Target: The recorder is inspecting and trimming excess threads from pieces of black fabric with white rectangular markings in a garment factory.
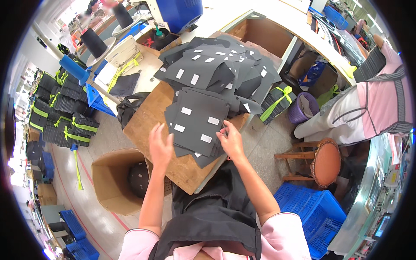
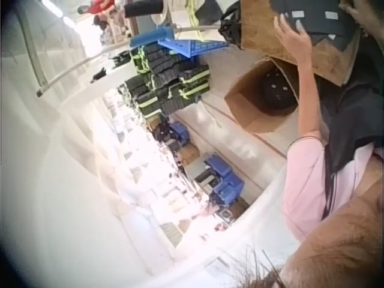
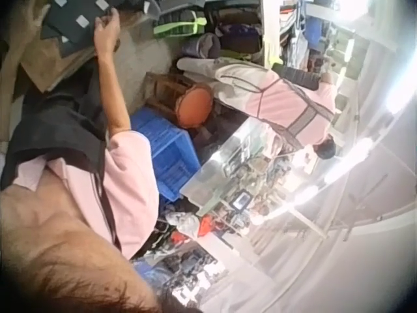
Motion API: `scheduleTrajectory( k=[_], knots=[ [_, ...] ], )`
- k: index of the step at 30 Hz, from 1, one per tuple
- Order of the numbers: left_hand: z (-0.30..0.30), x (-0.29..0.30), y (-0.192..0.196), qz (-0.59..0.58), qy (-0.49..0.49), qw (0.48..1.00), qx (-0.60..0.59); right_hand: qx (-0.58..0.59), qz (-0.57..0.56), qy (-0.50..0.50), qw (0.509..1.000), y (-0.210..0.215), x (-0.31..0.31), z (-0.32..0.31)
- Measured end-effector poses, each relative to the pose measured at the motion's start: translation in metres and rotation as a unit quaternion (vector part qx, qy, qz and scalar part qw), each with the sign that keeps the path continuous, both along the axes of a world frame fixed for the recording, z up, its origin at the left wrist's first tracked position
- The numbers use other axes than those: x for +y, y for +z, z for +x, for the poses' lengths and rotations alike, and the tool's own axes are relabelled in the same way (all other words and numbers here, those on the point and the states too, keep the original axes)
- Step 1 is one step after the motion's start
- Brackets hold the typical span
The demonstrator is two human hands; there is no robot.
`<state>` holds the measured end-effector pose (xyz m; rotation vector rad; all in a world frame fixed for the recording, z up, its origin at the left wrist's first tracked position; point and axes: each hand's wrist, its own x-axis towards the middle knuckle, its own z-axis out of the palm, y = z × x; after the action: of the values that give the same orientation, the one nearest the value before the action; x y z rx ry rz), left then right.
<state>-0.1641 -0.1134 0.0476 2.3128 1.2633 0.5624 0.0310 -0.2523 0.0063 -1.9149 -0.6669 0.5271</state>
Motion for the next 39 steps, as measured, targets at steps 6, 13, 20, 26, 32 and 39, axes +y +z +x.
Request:
scheduleTrajectory(
  k=[6, 13, 20, 26, 32, 39],
  knots=[
    [0.027, -0.024, -0.044, 0.107, -0.089, 0.982, 0.126, 0.194, 0.066, -0.031, 0.978, 0.008, 0.01, -0.005],
    [0.017, -0.053, -0.039, 0.092, -0.102, 0.983, 0.122, 0.128, 0.102, -0.105, 0.981, 0.0, 0.029, -0.01],
    [0.002, -0.083, -0.008, 0.087, -0.102, 0.99, -0.034, -0.061, 0.106, 0.072, 0.99, 0.03, -0.001, -0.005],
    [0.024, -0.036, 0.068, -0.17, -0.204, 0.952, -0.15, 0.07, 0.004, 0.32, 0.945, 0.103, -0.018, 0.003],
    [-0.004, -0.077, 0.037, -0.599, 0.015, 0.716, -0.356, -0.214, 0.08, 0.068, 0.971, 0.097, -0.033, -0.052],
    [-0.019, -0.092, 0.043, -0.596, 0.066, 0.712, -0.365, -0.192, 0.043, 0.195, 0.961, 0.085, -0.068, -0.076]
  ],
)
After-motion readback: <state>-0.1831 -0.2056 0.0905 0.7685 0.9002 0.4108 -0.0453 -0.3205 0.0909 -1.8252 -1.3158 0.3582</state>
